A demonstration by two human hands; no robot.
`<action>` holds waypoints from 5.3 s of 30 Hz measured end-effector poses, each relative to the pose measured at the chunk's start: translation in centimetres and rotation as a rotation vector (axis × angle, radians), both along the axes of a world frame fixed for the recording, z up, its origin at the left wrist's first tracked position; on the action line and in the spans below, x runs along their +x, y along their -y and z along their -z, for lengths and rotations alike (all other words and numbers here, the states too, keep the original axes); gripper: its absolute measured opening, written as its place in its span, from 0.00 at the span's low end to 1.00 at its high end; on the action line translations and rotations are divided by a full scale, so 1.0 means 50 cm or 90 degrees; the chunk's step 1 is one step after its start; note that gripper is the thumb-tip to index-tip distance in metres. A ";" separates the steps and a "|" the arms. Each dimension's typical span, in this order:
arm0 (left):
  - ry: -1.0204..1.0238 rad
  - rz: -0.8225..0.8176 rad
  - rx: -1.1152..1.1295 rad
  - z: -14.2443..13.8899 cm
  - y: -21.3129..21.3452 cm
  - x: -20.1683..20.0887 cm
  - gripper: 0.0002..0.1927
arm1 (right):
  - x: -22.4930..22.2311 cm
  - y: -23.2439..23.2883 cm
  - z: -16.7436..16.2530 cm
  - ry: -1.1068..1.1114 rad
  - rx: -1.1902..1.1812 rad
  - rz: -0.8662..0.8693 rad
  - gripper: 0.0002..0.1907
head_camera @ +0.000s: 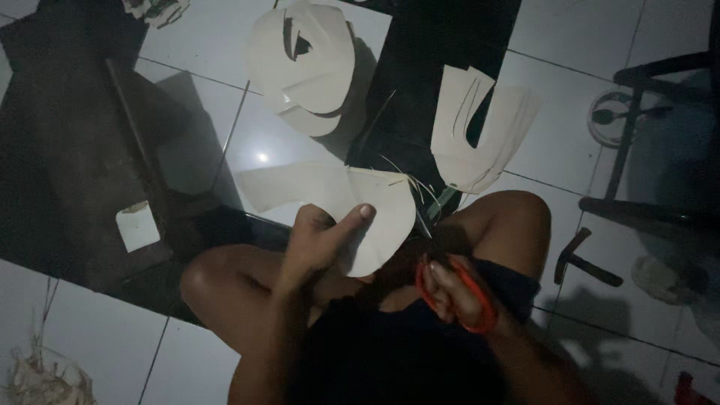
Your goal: The person sits on the floor and uses red-handled scissors to cut a white sheet of material into a curved shape with a central hole. The person repeatedly trims the edges and rotates the piece to refine the shape.
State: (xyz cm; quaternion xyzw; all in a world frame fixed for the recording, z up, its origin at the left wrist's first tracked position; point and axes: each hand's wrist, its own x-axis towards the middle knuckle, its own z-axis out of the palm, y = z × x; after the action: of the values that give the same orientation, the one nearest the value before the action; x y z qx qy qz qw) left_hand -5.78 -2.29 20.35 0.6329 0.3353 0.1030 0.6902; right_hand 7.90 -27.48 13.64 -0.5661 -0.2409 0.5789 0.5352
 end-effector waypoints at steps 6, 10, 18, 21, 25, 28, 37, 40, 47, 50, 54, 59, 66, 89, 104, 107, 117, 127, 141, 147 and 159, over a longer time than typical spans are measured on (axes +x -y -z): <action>-0.198 0.081 0.005 -0.024 -0.026 0.002 0.22 | 0.001 0.024 0.008 -0.034 -0.128 0.001 0.21; -0.140 0.136 -0.004 -0.048 -0.033 -0.001 0.20 | 0.011 0.024 0.018 0.018 -0.215 -0.015 0.23; -0.212 0.188 0.013 -0.077 -0.044 0.009 0.19 | 0.014 0.028 -0.033 0.011 -0.190 -0.071 0.24; -0.207 0.204 0.022 -0.082 -0.036 0.015 0.18 | 0.016 -0.004 -0.045 0.021 -0.175 -0.097 0.23; -0.272 0.222 0.057 -0.085 -0.034 0.023 0.19 | 0.011 -0.032 -0.059 0.014 -0.307 -0.066 0.20; -0.280 0.235 0.042 -0.083 -0.042 0.020 0.21 | 0.009 -0.018 -0.072 0.016 -0.098 -0.078 0.24; -0.174 0.284 0.061 -0.067 -0.055 0.011 0.22 | 0.007 0.001 -0.039 0.021 -0.266 -0.110 0.25; -0.243 0.328 0.058 -0.063 -0.049 0.024 0.24 | 0.001 0.010 -0.031 0.021 -0.130 -0.090 0.23; -0.201 0.332 0.081 -0.059 -0.044 0.020 0.23 | -0.001 0.002 -0.010 0.077 -0.144 -0.075 0.25; -0.208 0.338 0.049 -0.053 -0.052 0.017 0.24 | 0.004 0.006 -0.018 0.083 -0.221 -0.099 0.27; -0.271 0.349 0.096 -0.047 -0.054 0.016 0.30 | 0.005 0.003 -0.039 0.096 -0.205 -0.098 0.27; -0.212 0.167 0.055 -0.046 -0.049 0.038 0.31 | -0.007 -0.018 -0.042 0.218 -0.300 -0.125 0.24; -0.191 0.079 -0.016 -0.067 -0.019 0.061 0.35 | -0.013 -0.004 0.010 0.283 -0.178 -0.120 0.24; -0.234 0.011 -0.075 -0.057 -0.003 0.057 0.42 | -0.021 -0.012 -0.015 0.300 -0.105 -0.062 0.15; -0.124 0.103 -0.042 -0.104 0.038 0.053 0.33 | 0.006 -0.049 -0.043 0.311 -0.011 -0.067 0.11; -0.099 0.115 -0.035 -0.078 0.038 0.046 0.35 | 0.005 -0.047 -0.038 0.320 -0.070 -0.069 0.12; 0.247 -0.067 0.124 0.000 0.035 0.033 0.48 | -0.008 -0.044 -0.032 0.333 -0.081 -0.057 0.11; 0.168 0.021 0.165 -0.029 0.077 0.023 0.34 | 0.007 -0.046 -0.017 0.347 -0.036 -0.022 0.11; 0.207 -0.039 0.192 0.006 0.105 0.046 0.31 | 0.030 -0.051 -0.013 0.365 -0.024 -0.008 0.10; 0.229 -0.018 0.167 0.012 0.120 0.037 0.30 | 0.034 -0.048 -0.005 0.355 -0.030 -0.006 0.10; 0.130 -0.072 0.044 -0.023 0.093 0.060 0.26 | 0.003 -0.060 -0.014 0.302 -0.048 -0.023 0.10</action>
State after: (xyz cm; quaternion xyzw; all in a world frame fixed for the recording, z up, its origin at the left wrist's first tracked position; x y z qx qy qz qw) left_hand -2.78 -6.95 21.52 0.6229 0.2945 0.2170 0.6916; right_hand 8.06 -24.48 14.35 -0.7013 -0.3485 0.4478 0.4316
